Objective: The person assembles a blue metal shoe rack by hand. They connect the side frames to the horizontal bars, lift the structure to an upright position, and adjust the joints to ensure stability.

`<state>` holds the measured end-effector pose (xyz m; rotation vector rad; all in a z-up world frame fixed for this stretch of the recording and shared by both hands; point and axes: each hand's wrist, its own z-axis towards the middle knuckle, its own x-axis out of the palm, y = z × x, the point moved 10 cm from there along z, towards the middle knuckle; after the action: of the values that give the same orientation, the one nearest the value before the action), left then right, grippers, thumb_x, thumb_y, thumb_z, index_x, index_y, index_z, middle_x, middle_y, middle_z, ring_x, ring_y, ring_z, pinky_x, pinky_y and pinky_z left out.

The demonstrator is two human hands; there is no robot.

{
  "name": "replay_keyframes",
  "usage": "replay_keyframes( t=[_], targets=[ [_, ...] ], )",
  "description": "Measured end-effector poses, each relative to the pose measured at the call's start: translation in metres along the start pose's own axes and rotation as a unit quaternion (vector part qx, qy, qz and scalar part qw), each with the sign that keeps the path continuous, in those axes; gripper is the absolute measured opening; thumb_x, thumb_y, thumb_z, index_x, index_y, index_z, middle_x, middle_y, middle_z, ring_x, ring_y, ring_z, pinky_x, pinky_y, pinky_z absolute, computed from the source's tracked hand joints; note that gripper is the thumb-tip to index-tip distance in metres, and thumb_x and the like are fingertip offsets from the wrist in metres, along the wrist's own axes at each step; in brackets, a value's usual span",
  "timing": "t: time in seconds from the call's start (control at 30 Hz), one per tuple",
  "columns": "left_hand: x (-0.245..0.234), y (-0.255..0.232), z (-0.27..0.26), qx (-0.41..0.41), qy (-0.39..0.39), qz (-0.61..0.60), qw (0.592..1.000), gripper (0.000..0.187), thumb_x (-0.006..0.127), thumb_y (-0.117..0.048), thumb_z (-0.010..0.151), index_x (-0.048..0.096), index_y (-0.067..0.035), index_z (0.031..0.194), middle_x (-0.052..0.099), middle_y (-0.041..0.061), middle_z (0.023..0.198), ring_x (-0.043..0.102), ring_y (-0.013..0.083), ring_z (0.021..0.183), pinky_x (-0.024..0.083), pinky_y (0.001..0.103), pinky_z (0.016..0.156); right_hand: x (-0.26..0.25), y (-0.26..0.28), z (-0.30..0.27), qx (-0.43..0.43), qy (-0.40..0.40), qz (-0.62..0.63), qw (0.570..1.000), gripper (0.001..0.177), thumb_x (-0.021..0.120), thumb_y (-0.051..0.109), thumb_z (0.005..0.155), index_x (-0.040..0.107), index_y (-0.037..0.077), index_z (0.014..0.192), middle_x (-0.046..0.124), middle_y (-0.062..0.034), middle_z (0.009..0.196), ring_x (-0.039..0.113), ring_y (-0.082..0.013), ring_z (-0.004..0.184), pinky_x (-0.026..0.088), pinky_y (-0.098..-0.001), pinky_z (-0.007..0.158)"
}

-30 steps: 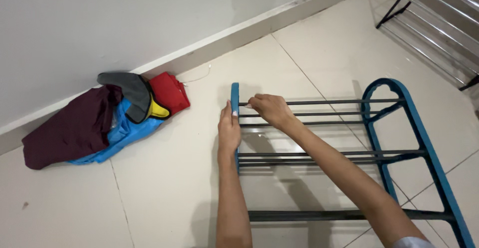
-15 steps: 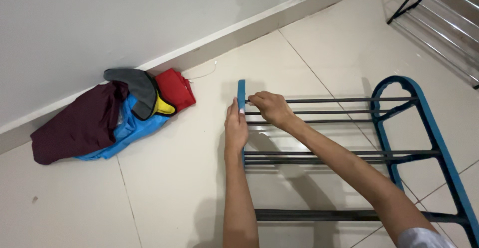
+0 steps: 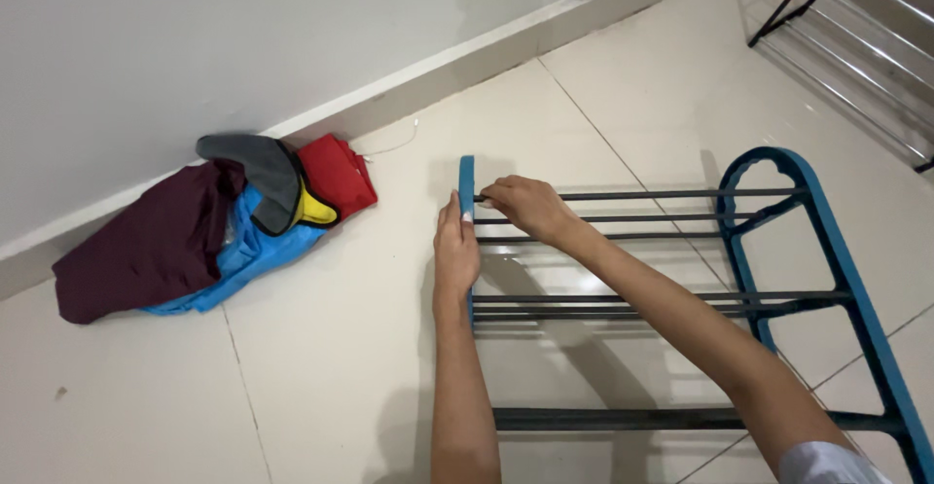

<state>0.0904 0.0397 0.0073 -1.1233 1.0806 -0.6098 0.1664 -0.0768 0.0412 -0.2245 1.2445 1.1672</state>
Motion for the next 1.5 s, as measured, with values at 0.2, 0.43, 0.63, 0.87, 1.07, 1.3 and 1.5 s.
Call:
replay_keyframes(
  t=[0.2, 0.43, 0.63, 0.87, 1.07, 1.3, 1.5],
  targets=[
    [0.000, 0.000, 0.001, 0.002, 0.000, 0.008, 1.000, 0.049, 0.040, -0.011, 0.104, 0.042, -0.002, 0.152, 0.054, 0.020, 0.144, 0.056, 0.0376, 0.130, 0.045, 0.042, 0.108, -0.023, 0.009, -0.008, 0.007, -0.016, 0.001, 1.000, 0.021, 0.071, 0.019, 0.093, 0.072, 0.008, 0.110, 0.069, -0.0091, 0.092, 0.068, -0.0316, 0.086, 0.056, -0.0432, 0.072],
    [-0.001, -0.001, 0.002, 0.001, -0.007, 0.001, 1.000, 0.047, 0.041, -0.011, 0.104, 0.044, -0.002, 0.151, 0.056, 0.019, 0.143, 0.058, 0.0374, 0.128, 0.047, 0.042, 0.107, -0.021, 0.016, -0.004, 0.001, -0.027, -0.020, 0.999, 0.016, 0.063, 0.017, 0.094, 0.071, 0.012, 0.108, 0.071, -0.0062, 0.091, 0.069, -0.0300, 0.083, 0.055, -0.0431, 0.067],
    [0.000, -0.001, 0.001, 0.015, -0.013, 0.003, 1.000, 0.048, 0.041, -0.012, 0.105, 0.044, -0.001, 0.151, 0.055, 0.020, 0.144, 0.057, 0.0383, 0.129, 0.046, 0.042, 0.107, -0.015, 0.011, -0.003, 0.036, -0.027, -0.034, 0.998, 0.013, 0.063, 0.025, 0.099, 0.063, 0.014, 0.092, 0.069, -0.0043, 0.077, 0.068, -0.0286, 0.074, 0.050, -0.0454, 0.058],
    [0.001, 0.006, 0.002, 0.003, -0.005, 0.019, 1.000, 0.048, 0.041, -0.013, 0.105, 0.043, -0.002, 0.152, 0.056, 0.020, 0.143, 0.058, 0.0378, 0.128, 0.047, 0.042, 0.106, -0.007, 0.005, -0.001, 0.067, 0.012, -0.046, 0.997, 0.010, 0.059, 0.021, 0.097, 0.063, 0.015, 0.089, 0.070, -0.0045, 0.076, 0.068, -0.0291, 0.073, 0.049, -0.0460, 0.058],
    [-0.001, 0.002, 0.002, 0.006, 0.001, 0.026, 1.000, 0.049, 0.040, -0.013, 0.105, 0.041, -0.002, 0.153, 0.054, 0.020, 0.145, 0.057, 0.0391, 0.129, 0.046, 0.043, 0.107, -0.002, -0.001, -0.001, 0.103, 0.052, -0.056, 0.992, 0.011, 0.058, 0.023, 0.098, 0.066, 0.016, 0.093, 0.070, -0.0052, 0.076, 0.069, -0.0289, 0.073, 0.050, -0.0456, 0.060],
    [-0.005, -0.025, -0.008, -0.004, -0.012, 0.151, 0.989, 0.051, 0.048, -0.020, 0.103, 0.040, -0.007, 0.152, 0.051, 0.014, 0.148, 0.058, 0.0379, 0.124, 0.050, 0.047, 0.100, -0.011, 0.007, -0.006, 0.043, 0.064, -0.030, 0.997, 0.014, 0.053, 0.022, 0.098, 0.063, 0.013, 0.104, 0.070, -0.0067, 0.087, 0.068, -0.0310, 0.081, 0.052, -0.0454, 0.065],
    [-0.010, -0.044, -0.011, 0.008, -0.010, 0.192, 0.981, 0.054, 0.052, -0.020, 0.102, 0.039, -0.011, 0.154, 0.048, 0.010, 0.151, 0.057, 0.0353, 0.127, 0.050, 0.048, 0.100, -0.038, -0.021, -0.031, 0.104, 0.093, -0.051, 0.989, 0.022, 0.054, 0.032, 0.101, 0.064, 0.012, 0.102, 0.071, -0.0077, 0.089, 0.068, -0.0327, 0.082, 0.053, -0.0455, 0.067]
  ],
)
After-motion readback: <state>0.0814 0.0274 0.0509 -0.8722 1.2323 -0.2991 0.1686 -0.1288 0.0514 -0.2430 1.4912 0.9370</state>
